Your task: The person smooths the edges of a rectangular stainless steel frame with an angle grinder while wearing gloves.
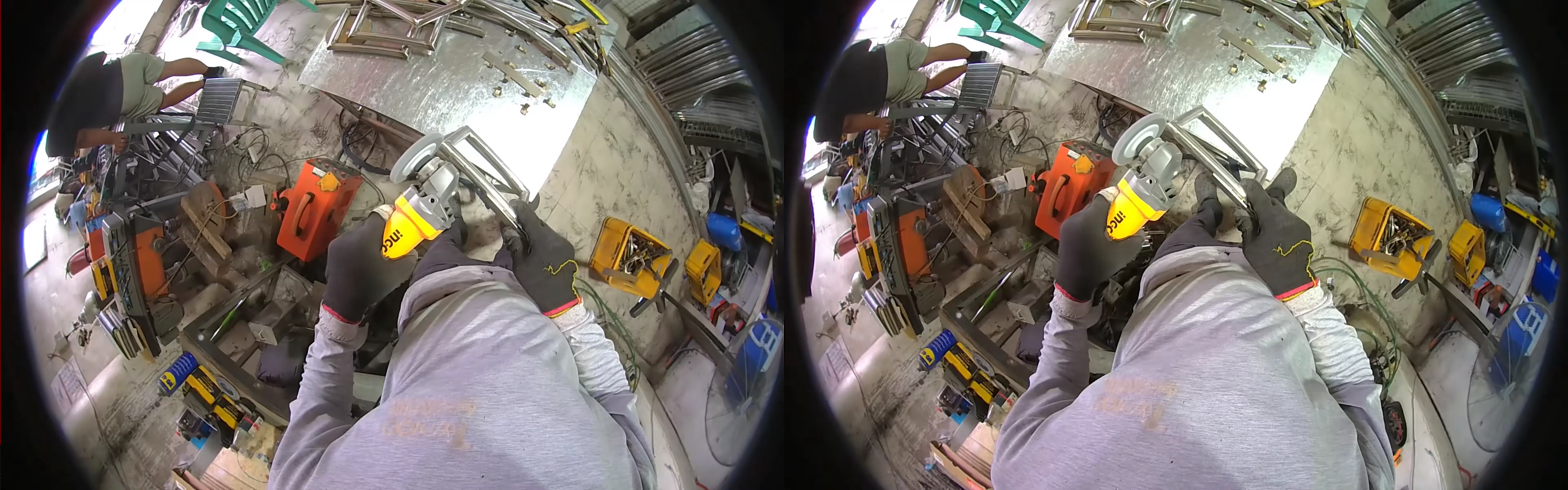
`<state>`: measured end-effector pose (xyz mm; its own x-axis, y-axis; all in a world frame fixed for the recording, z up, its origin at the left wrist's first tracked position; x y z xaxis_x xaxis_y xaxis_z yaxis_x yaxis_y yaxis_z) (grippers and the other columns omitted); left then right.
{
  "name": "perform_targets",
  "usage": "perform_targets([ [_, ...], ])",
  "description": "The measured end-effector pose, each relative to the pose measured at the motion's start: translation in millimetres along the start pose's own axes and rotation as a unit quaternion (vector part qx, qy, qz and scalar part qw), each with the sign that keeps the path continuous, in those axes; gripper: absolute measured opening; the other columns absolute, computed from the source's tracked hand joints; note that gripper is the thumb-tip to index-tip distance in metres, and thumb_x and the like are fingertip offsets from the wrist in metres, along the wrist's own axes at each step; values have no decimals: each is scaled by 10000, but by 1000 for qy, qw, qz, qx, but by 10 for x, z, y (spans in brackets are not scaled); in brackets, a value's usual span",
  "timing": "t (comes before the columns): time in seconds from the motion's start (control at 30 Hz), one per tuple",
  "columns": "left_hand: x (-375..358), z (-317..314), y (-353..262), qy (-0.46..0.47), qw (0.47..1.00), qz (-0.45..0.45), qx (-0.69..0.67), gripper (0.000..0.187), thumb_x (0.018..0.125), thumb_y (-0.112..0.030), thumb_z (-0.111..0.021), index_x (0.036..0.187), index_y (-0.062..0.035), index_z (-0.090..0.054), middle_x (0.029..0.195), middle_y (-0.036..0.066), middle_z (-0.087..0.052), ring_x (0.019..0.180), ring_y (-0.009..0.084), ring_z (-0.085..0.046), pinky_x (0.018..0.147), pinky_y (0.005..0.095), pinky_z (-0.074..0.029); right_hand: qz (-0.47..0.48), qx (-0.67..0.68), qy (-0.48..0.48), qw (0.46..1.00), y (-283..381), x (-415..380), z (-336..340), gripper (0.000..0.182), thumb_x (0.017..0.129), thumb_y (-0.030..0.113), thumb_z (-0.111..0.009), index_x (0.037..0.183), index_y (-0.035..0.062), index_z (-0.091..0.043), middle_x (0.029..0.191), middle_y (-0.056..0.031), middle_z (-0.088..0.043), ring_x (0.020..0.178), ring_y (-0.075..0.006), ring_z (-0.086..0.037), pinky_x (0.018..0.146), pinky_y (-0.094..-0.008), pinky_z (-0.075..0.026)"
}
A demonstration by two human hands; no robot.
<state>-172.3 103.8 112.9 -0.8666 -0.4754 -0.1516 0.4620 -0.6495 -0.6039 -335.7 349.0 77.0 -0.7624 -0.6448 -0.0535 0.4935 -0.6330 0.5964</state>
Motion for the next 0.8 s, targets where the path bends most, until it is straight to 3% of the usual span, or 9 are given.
perform_targets([
  [0.43,12,101,-78,16,998,-26,50,627,735,-229,-920,1297,-34,-724,929,167,-796,845,367,-799,727,438,-628,16,32,2,999,0,-20,-69,468,1019,226,-800,1468,151,-693,964,-184,-787,797,-361,-777,693,-444,-587],
  [0.53,27,123,-81,33,997,-15,67,623,737,-227,-914,1304,-51,-725,937,167,-799,853,363,-802,741,444,-634,-28,46,44,998,-37,-42,-120,490,964,168,-808,1437,118,-693,938,-174,-774,871,-411,-751,761,-498,-584],
  [0.63,33,118,-62,43,996,-11,82,618,738,-222,-910,1306,-66,-726,954,171,-801,873,363,-806,754,447,-639,-22,47,39,998,-81,-39,-157,489,978,190,-799,1448,118,-688,928,-160,-776,855,-402,-749,758,-495,-581],
  [0.73,34,140,-77,48,994,-2,96,618,735,-217,-907,1308,-73,-725,970,172,-805,894,368,-808,764,450,-642,-10,44,33,998,-56,-37,-154,449,1023,221,-795,1456,150,-700,976,-202,-783,802,-363,-786,701,-439,-599],
  [0.8,51,157,-86,51,994,8,97,620,733,-214,-905,1309,-75,-724,978,171,-806,903,372,-808,768,452,-642,-2,64,27,998,-41,-30,-150,458,973,201,-805,1408,103,-702,921,-161,-776,856,-401,-747,772,-491,-580],
])
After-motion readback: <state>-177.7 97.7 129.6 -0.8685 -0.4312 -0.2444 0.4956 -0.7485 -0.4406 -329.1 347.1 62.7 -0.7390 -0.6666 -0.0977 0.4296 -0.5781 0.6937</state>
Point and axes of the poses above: each hand's wrist, its own x-axis towards the middle knuckle, its own z-axis out of the back of the hand, y = z × x, the point moved 7 cm from there along x, towards the middle knuckle
